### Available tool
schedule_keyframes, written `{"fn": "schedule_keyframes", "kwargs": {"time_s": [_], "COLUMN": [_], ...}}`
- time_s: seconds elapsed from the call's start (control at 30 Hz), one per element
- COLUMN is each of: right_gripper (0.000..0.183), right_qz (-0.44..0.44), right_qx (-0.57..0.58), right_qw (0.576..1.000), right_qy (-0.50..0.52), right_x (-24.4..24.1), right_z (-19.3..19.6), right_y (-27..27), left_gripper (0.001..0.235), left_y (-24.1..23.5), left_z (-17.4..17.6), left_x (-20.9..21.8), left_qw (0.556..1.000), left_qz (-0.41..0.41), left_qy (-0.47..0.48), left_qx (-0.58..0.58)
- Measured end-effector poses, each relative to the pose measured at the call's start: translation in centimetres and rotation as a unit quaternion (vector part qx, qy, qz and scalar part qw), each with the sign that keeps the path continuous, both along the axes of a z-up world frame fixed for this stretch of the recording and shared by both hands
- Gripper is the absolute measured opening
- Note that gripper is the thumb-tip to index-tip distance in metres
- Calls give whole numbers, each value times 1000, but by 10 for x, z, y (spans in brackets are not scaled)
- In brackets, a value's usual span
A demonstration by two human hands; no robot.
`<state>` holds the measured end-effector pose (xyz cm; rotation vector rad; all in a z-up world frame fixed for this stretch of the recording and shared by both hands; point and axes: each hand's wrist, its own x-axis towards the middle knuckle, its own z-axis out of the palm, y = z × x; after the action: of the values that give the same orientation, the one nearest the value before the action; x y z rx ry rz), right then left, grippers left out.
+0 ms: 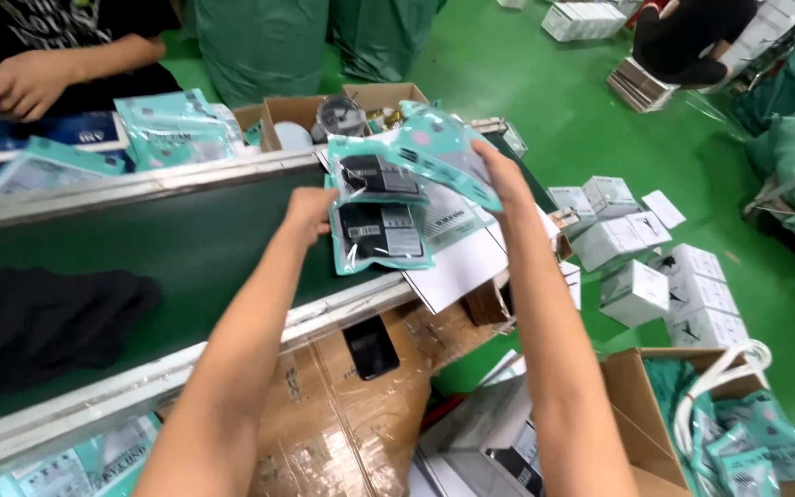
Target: Packing black face masks into plastic pouches and preparing cardboard boxes for shipping.
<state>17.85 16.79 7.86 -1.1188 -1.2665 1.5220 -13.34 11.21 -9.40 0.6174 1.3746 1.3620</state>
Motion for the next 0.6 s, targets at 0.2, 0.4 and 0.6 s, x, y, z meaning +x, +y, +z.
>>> {"fn": "schedule_keyframes", "kwargs": {"time_s": [0.2,0.4,0.6], "right_gripper": [39,31,40], "right_qz": [-3,40,-1], "right_qx": [35,84,120], "right_qw": [993,991,958], "right_qy": [-117,95,-261], "right_x": [-87,-47,1], "right_z": [-85,6,-84], "right_y": [97,9,-1], "left_gripper": [30,38,69], "left_y": [-36,-37,-70], "left_z": [7,-5,88], "left_x": [30,30,61], "left_qw": [999,995,925], "left_qz": [-28,61,-54], "left_qy": [40,-34,-355], "left_qx": [5,69,124]}}
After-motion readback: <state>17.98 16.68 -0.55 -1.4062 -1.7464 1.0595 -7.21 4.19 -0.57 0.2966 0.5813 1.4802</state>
